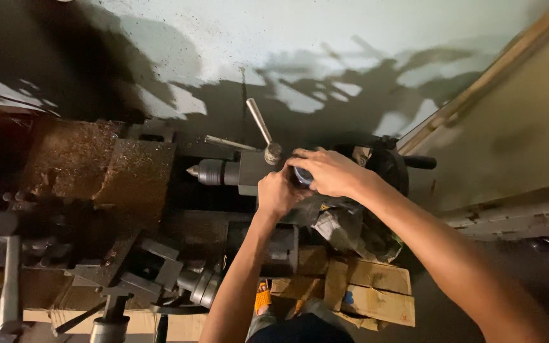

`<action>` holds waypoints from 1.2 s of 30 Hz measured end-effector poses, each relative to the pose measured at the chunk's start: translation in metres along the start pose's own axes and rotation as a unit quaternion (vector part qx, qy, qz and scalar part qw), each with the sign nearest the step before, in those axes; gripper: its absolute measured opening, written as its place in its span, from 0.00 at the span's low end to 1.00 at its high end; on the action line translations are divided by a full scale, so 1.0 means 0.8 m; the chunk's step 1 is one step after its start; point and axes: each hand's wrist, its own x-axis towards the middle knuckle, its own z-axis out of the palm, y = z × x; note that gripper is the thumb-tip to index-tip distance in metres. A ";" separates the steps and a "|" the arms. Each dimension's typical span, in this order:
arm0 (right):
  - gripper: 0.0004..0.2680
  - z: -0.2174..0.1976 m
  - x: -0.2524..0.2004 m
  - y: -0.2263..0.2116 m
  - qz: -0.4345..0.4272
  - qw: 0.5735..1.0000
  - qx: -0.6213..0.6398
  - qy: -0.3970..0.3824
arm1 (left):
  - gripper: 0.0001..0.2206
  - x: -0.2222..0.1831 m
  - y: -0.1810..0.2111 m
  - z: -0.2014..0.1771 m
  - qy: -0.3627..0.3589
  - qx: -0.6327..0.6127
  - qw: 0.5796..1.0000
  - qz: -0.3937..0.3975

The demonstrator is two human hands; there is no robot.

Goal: Disassembling and cleaning motorcycle clutch components using pliers and a lathe

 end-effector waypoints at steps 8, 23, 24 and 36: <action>0.30 0.015 0.009 0.009 0.090 0.988 -0.111 0.065 | 0.40 -0.010 0.010 -0.020 -0.004 -0.027 1.000 -0.015; 0.28 0.008 -0.004 0.008 0.094 0.990 -0.052 0.095 | 0.39 -0.009 0.021 -0.032 -0.014 -0.020 1.000 -0.013; 0.28 -0.011 -0.017 -0.007 0.125 0.985 -0.075 0.090 | 0.40 -0.009 0.022 -0.032 -0.007 -0.019 1.000 -0.009; 0.40 0.101 -0.003 0.058 0.014 0.916 0.256 0.309 | 0.40 0.001 -0.012 0.043 0.157 0.125 0.976 0.091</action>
